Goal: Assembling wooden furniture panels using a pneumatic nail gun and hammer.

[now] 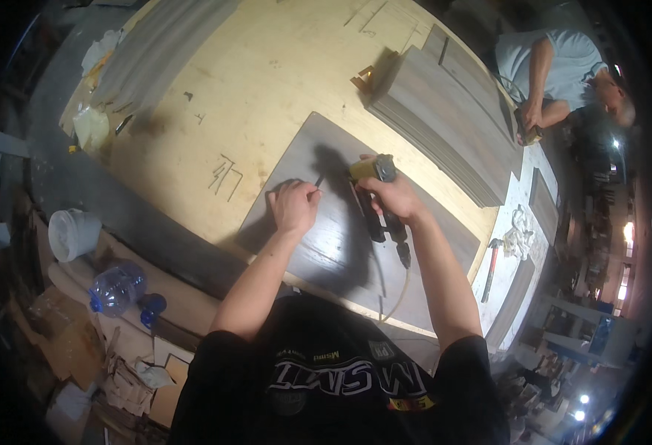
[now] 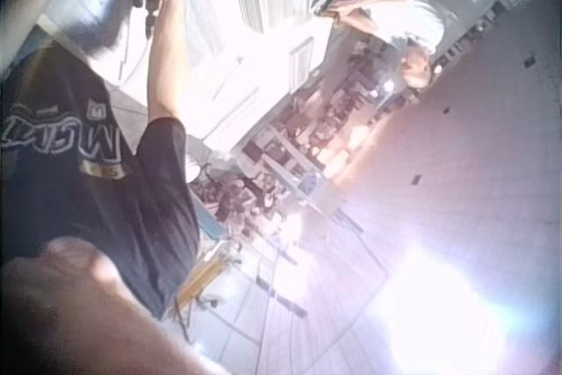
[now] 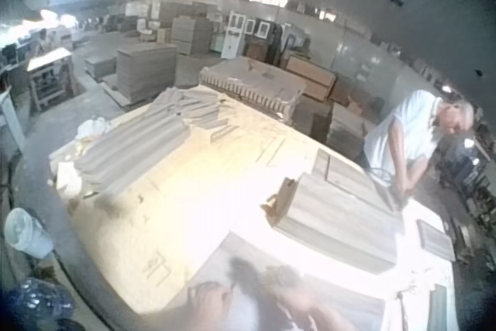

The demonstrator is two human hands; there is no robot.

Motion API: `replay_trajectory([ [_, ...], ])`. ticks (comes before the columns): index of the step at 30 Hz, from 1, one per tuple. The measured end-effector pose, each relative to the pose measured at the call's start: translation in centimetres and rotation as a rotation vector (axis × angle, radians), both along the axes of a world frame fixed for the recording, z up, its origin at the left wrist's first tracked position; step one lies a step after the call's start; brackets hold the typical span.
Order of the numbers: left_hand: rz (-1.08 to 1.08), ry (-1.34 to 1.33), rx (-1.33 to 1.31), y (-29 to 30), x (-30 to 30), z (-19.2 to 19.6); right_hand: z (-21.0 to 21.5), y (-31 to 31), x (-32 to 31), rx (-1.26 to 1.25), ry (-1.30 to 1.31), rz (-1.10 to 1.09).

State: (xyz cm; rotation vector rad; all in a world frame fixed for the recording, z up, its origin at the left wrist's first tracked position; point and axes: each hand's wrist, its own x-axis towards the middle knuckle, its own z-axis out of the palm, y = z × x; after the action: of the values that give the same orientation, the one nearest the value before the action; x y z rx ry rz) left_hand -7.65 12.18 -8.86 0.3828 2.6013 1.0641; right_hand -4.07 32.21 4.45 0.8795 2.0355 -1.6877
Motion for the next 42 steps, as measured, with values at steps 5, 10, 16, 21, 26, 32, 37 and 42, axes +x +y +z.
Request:
replay_trajectory([
  [5,0.001,-0.009,-0.009,0.1,0.1,0.2,-1.6,0.2,-2.6,0.031,-0.061,0.096],
  [10,0.008,0.019,-0.014,0.1,0.1,0.0,-1.4,0.4,-3.1,0.020,-0.064,0.116],
  [16,0.014,0.053,0.007,0.0,0.0,-0.4,-1.5,0.0,-3.0,-0.003,-0.063,0.104],
  [21,0.009,0.036,-0.007,0.1,-0.1,-0.1,-1.2,-0.4,-3.0,0.050,-0.085,0.126],
  [26,-0.002,0.005,-0.006,-0.1,0.0,0.2,-0.9,-0.3,-2.7,0.013,-0.099,0.051],
  [32,-0.006,-0.006,-0.021,0.0,-0.1,0.1,-0.3,0.7,-2.1,0.027,-0.113,0.036],
  [37,-0.010,0.011,-0.011,0.0,-0.2,0.2,-1.3,1.1,-1.9,-0.004,-0.096,0.010],
  [42,-0.010,-0.008,-0.024,0.1,-0.2,0.8,-1.3,1.2,-2.2,-0.002,-0.116,0.028],
])
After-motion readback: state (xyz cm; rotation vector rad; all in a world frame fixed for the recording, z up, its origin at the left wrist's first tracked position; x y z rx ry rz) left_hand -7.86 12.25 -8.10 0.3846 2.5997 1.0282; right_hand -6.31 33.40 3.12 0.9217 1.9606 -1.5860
